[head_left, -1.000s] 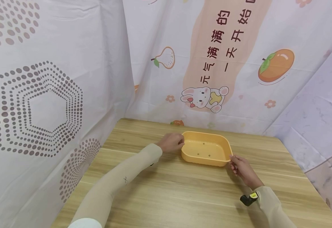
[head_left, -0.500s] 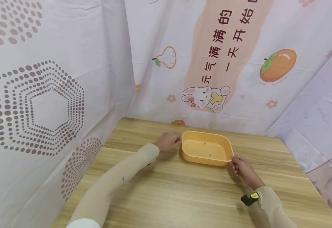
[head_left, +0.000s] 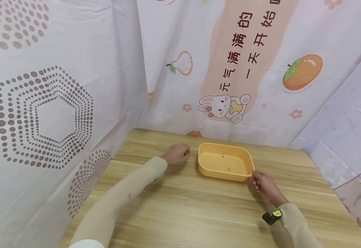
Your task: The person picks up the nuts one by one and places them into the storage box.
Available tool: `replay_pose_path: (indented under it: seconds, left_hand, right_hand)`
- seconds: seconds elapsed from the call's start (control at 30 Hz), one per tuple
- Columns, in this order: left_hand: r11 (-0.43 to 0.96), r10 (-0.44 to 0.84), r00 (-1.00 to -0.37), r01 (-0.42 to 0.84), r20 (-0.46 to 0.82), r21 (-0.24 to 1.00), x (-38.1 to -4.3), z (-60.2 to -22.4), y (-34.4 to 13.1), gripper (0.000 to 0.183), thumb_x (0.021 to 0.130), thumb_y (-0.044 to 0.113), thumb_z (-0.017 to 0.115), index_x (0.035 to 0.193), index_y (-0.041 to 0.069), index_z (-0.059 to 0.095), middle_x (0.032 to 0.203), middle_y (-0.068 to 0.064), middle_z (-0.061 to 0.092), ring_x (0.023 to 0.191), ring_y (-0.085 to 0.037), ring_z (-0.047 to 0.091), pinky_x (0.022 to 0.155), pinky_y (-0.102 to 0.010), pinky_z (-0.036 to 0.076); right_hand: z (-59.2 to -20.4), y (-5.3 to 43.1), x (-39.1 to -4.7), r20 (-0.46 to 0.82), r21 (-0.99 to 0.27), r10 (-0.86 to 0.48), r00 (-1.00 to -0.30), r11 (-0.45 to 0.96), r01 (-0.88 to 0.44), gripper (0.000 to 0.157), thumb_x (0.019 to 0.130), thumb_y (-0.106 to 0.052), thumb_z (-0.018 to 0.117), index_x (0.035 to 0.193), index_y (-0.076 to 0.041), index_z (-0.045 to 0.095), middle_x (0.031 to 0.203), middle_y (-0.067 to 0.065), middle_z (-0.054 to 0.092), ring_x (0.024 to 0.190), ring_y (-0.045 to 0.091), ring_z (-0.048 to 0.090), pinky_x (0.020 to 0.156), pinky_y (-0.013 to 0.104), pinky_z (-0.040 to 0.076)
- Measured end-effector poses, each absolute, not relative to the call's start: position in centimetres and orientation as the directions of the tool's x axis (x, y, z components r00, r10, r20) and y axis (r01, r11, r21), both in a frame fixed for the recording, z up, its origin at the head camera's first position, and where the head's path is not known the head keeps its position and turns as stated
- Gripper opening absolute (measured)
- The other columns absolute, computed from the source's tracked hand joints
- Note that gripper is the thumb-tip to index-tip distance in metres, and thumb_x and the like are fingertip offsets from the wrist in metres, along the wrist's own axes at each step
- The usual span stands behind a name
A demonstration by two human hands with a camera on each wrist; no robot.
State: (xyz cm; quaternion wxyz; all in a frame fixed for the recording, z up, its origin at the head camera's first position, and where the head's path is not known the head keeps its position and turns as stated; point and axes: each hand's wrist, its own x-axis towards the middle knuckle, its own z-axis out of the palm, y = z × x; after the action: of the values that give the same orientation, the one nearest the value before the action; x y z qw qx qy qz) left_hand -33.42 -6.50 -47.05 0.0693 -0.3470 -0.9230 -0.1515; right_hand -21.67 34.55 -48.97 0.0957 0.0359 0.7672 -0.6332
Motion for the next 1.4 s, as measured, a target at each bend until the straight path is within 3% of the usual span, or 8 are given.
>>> replay_pose_path:
  seconds: [0.33,1.03,1.4]
  left_hand:
    - [0.744,0.600,-0.768,0.638,0.223,0.199,-33.4,-48.1,-9.4,0.008,0.101,0.018,0.064,0.095,0.015,0.068,0.092,0.004,0.068,0.078,-0.008,0.062,0.068,-0.025,0.053]
    - [0.809,0.562,-0.812,0.579,0.156,0.100,-33.2,-49.2,-12.6,0.011,0.099,0.020,0.067,0.098,0.010,0.070,0.092,0.000,0.066,0.075,-0.011,0.059,0.067,-0.029,0.053]
    - [0.818,0.556,-0.818,0.570,0.148,0.081,-32.7,-49.4,-13.7,0.015,0.098,0.022,0.073,0.096,0.008,0.068,0.091,-0.003,0.066,0.081,-0.016,0.062,0.072,-0.031,0.055]
  right_hand:
    - [-49.1,34.5,-21.6,-0.189,-0.965,-0.067,-0.980,0.198,0.173,0.039,0.111,-0.037,0.045,0.097,-0.001,0.054,0.074,-0.002,0.049,0.060,0.009,0.044,0.053,0.024,0.042]
    - [-48.9,34.6,-21.7,-0.193,-0.964,-0.069,-0.979,0.200,0.176,0.040,0.112,-0.037,0.043,0.097,-0.002,0.055,0.074,-0.001,0.049,0.060,0.009,0.044,0.053,0.025,0.043]
    - [-49.0,34.6,-21.6,-0.183,-0.966,-0.076,-0.980,0.199,0.164,0.041,0.112,-0.038,0.043,0.097,-0.001,0.055,0.074,-0.001,0.049,0.059,0.009,0.045,0.052,0.025,0.042]
